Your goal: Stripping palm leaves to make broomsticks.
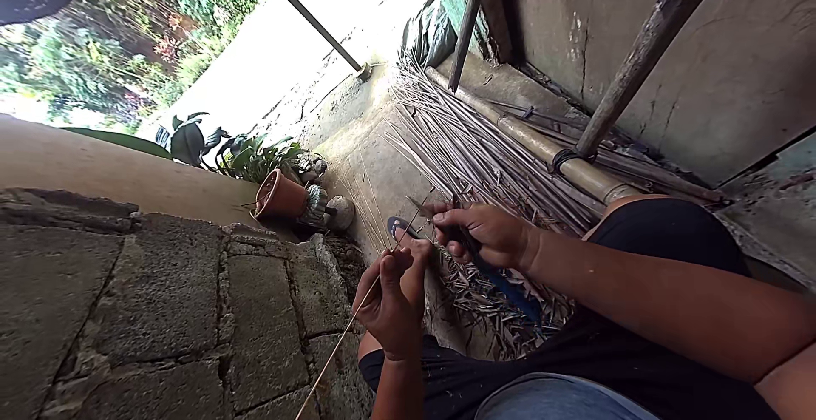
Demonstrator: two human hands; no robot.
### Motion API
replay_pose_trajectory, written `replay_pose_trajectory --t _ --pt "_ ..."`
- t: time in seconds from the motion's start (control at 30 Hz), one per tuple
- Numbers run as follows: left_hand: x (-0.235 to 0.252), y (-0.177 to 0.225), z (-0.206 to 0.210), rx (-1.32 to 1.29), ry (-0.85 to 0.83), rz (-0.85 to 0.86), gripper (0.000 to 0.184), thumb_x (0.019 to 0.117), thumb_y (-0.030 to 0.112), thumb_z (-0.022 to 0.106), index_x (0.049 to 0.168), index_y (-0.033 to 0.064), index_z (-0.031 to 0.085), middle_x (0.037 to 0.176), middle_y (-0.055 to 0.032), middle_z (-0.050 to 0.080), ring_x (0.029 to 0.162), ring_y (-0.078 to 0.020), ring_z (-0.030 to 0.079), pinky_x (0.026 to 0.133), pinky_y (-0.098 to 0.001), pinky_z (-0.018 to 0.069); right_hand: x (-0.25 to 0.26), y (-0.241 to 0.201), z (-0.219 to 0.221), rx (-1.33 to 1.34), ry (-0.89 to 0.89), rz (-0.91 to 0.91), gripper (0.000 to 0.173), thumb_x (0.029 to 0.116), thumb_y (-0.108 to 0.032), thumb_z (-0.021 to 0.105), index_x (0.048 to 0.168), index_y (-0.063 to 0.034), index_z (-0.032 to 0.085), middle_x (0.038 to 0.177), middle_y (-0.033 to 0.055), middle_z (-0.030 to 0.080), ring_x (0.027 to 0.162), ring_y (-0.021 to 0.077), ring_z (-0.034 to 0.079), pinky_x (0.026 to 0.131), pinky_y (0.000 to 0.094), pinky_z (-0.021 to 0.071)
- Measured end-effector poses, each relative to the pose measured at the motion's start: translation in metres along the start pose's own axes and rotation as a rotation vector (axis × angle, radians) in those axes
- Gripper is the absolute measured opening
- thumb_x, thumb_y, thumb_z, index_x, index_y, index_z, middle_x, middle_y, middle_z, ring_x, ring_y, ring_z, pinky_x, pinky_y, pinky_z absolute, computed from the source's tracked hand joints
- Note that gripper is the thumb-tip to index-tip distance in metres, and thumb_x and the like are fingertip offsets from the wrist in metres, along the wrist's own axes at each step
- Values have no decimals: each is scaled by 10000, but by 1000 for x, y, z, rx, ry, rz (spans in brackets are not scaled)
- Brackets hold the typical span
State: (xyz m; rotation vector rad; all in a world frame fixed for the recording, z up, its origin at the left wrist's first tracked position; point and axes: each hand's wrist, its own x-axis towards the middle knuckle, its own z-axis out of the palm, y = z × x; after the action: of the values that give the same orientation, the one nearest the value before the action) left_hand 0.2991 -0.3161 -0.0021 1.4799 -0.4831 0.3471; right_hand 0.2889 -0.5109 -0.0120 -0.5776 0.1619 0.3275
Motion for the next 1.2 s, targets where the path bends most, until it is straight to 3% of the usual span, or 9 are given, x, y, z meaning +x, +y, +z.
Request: replay_pose_trajectory --t 0.17,0.43,0.53,0.77,0.97,1.1,1.2 --pt "-1 1 1 -13 -36 7 130 1013 85 633 1030 21 746 938 -125 779 841 -239 778 789 -380 662 -3 14 6 -57 -124 26 280 1065 -140 502 1329 -81 571 764 55 624 528 94 574 466 212 490" --pt "-3 5 0 -14 -19 -4 142 1019 109 630 1037 37 751 933 -119 782 842 -244 780 794 -385 661 11 -15 -17 111 120 -38 292 1088 -143 440 1333 -59 575 744 49 602 503 62 536 448 174 451" --pt "-2 3 0 -12 14 -22 137 1017 85 624 1022 25 746 912 -122 782 825 -244 780 784 -384 662 4 -16 -11 59 89 -73 267 1090 -160 454 1305 -57 574 746 60 621 507 75 561 451 185 473" --pt "-2 6 -1 -33 70 -52 149 1023 84 608 1007 8 735 896 -136 779 812 -248 780 767 -385 662 -3 -8 4 6 122 -67 339 1076 -108 488 1408 -46 469 768 90 643 525 125 600 463 223 508" --pt "-3 4 3 -39 12 -29 128 1014 91 631 1013 27 741 919 -128 780 832 -247 780 788 -386 662 -8 -2 3 -74 -104 21 248 1065 -140 502 1291 -73 580 761 54 630 527 91 584 470 207 500" --pt "-4 2 0 -30 -97 48 136 1016 138 646 1047 55 749 968 -114 773 870 -245 774 804 -391 660 -5 -8 -1 -38 -46 22 219 1069 -126 498 1262 -59 577 732 49 612 512 84 563 460 195 479" --pt "-5 3 1 -38 -82 35 135 1017 140 644 1040 60 750 963 -117 776 863 -247 776 802 -390 660 3 -15 -9 33 31 13 187 1077 -123 470 1218 -37 559 739 55 623 502 69 555 450 177 462"
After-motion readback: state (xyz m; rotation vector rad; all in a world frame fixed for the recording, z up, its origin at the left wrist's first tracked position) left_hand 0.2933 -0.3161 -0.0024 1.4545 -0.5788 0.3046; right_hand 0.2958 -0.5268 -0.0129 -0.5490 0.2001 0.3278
